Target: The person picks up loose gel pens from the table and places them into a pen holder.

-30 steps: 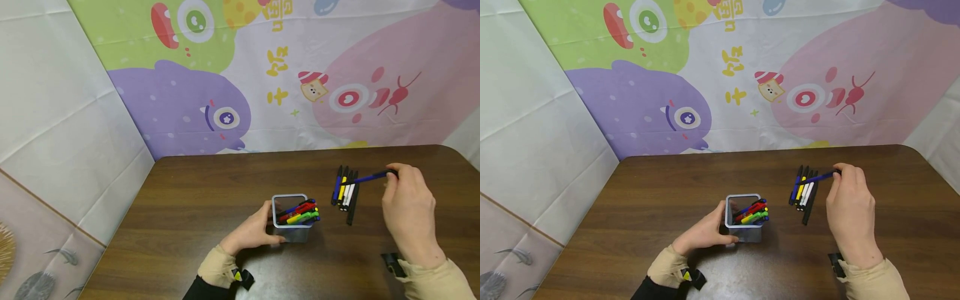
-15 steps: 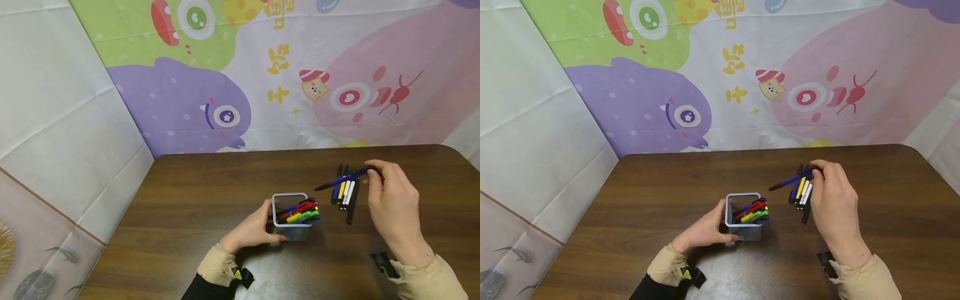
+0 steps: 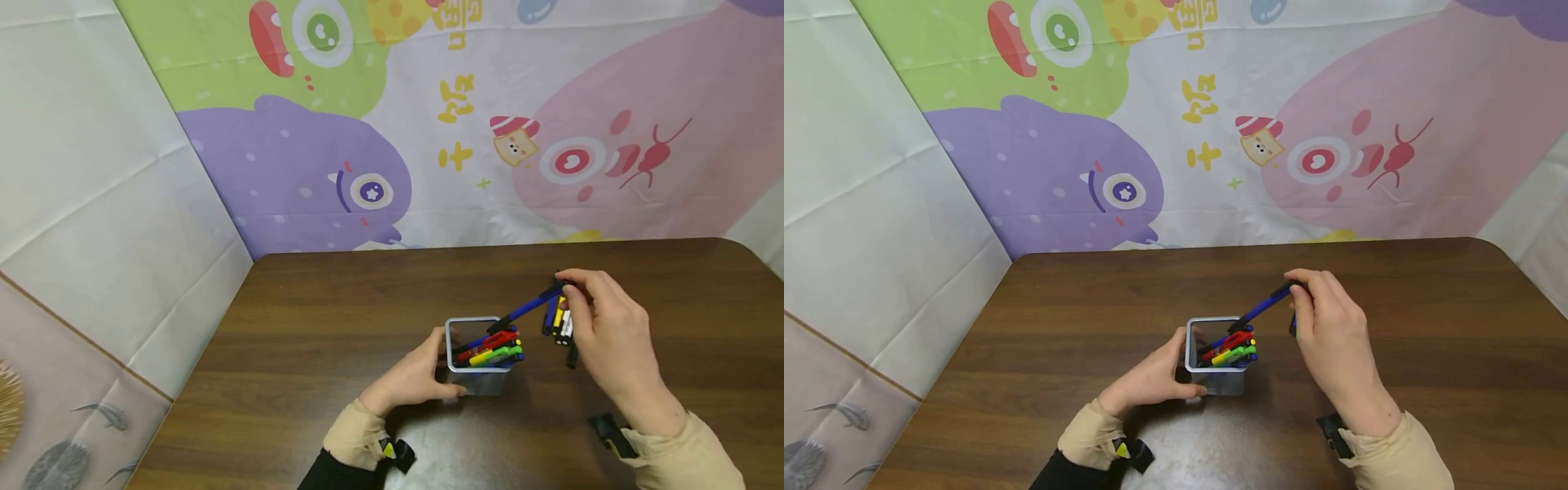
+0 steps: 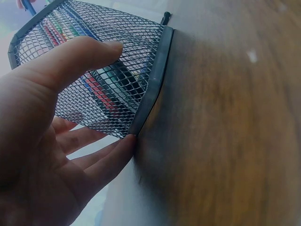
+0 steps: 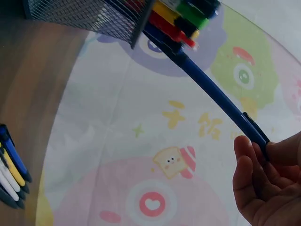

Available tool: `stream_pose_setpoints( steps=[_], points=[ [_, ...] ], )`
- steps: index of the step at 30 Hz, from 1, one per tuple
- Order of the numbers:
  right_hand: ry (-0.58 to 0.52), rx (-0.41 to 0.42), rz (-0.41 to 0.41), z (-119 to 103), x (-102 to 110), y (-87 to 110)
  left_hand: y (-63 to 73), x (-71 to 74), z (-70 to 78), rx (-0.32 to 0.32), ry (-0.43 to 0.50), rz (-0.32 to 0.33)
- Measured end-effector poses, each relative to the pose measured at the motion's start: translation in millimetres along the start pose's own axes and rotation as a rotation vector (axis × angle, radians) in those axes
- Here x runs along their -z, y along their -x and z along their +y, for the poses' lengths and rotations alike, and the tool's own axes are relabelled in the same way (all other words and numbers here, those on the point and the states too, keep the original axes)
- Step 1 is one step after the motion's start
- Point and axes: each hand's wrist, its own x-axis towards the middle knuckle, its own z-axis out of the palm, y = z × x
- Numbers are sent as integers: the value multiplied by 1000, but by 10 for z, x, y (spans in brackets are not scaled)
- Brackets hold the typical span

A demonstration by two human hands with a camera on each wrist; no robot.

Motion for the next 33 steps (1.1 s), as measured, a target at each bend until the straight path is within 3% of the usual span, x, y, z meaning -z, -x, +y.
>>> stream_pose_setpoints(
  steps=[11,19,33],
  points=[
    [-14,44,-141,-11,-135,123,-4,-3,-3,-9,-9,4],
    [-8,68,-194,26,-264,183,8,2,6,17,-32,4],
    [6,59,-335,70,-414,285,0,0,-4,7,0,5]
  ],
)
